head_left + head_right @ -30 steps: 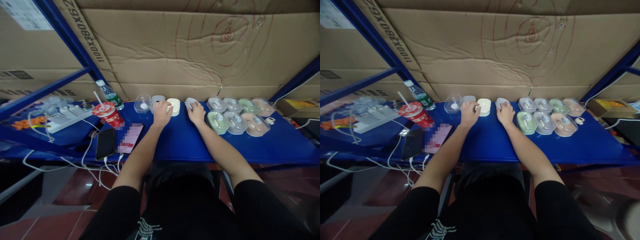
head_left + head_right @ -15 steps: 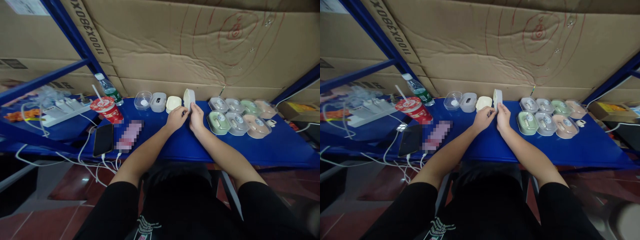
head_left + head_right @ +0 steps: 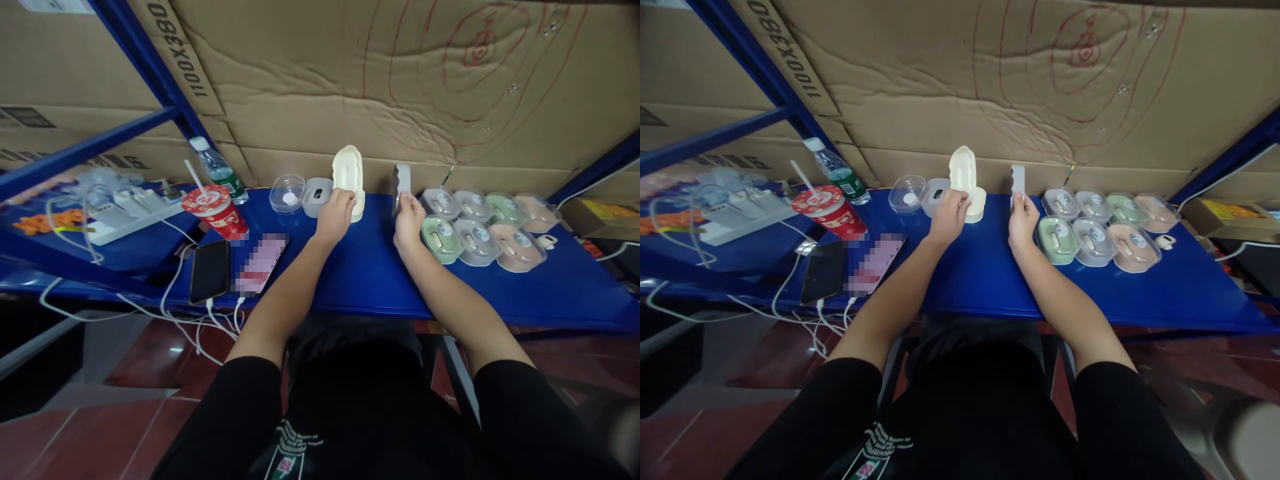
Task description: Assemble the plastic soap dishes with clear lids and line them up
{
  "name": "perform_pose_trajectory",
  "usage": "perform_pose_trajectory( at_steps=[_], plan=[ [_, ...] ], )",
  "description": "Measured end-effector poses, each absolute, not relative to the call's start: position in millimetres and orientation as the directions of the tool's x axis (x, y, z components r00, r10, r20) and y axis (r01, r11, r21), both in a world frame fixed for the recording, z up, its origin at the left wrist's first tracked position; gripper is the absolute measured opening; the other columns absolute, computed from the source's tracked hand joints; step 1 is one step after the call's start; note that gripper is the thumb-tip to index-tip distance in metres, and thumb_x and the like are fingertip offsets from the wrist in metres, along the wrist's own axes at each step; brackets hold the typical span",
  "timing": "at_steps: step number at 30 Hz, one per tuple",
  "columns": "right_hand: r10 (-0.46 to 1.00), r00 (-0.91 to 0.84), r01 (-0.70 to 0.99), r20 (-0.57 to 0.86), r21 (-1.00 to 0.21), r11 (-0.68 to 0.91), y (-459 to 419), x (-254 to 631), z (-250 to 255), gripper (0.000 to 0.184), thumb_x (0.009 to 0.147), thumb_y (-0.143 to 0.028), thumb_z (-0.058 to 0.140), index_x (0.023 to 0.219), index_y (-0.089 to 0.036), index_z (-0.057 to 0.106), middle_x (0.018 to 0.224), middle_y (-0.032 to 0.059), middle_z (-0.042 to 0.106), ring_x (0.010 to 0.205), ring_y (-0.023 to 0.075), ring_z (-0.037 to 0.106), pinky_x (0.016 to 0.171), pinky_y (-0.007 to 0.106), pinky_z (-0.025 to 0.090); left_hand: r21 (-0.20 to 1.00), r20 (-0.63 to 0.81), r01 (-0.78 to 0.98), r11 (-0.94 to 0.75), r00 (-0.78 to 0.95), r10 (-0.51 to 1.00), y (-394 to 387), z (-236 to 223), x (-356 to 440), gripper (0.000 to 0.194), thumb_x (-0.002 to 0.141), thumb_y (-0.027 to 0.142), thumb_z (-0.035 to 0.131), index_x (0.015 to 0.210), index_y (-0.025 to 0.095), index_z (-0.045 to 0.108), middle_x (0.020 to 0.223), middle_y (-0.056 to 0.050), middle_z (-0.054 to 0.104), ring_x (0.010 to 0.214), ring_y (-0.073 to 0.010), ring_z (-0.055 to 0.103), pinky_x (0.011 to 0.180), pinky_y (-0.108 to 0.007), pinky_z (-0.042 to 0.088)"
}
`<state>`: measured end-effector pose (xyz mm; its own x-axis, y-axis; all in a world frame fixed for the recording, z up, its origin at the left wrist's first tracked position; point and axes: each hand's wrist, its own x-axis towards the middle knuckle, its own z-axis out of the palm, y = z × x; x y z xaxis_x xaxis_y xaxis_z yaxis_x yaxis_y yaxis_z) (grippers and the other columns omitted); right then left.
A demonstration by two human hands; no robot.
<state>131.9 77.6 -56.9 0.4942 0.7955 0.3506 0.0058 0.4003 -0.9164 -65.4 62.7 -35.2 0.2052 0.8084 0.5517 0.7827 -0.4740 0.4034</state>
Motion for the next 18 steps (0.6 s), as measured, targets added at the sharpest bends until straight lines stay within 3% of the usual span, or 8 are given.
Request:
perform_pose_trajectory(
  at_steps=[8,18],
  plan=[
    [0.838,0.389,0.08,0.384,-0.92,0.384,79.6,127.9,-62.9,0.066,0.092,-0.078,0.057,0.113,-0.02,0.081,0.101,0.0076,0.079,0.104,0.0255,0.072,0.095,0.041,0.059,0.174,0.376,0.902,-0.395,0.31,0.873,76.8,-44.7,-55.1,0.036,0.112,0.023,0.046,0.134,0.024,0.074,0.133,-0.014,0.066,0.107,-0.0277,0.072,0.088,-0.041,0.058],
    [0.855,0.355,0.091,0.377,-0.925,0.37,81.0,127.0,-66.1,0.06,0.089,-0.076,0.062,0.103,-0.02,0.08,0.096,0.0055,0.078,0.096,0.0238,0.07,0.096,0.04,0.056,0.112,0.368,0.916,-0.385,0.322,0.872,73.0,-47.7,-49.1,0.039,0.113,0.028,0.046,0.134,0.021,0.078,0.132,-0.015,0.068,0.105,-0.0293,0.075,0.088,-0.043,0.059]
  ],
)
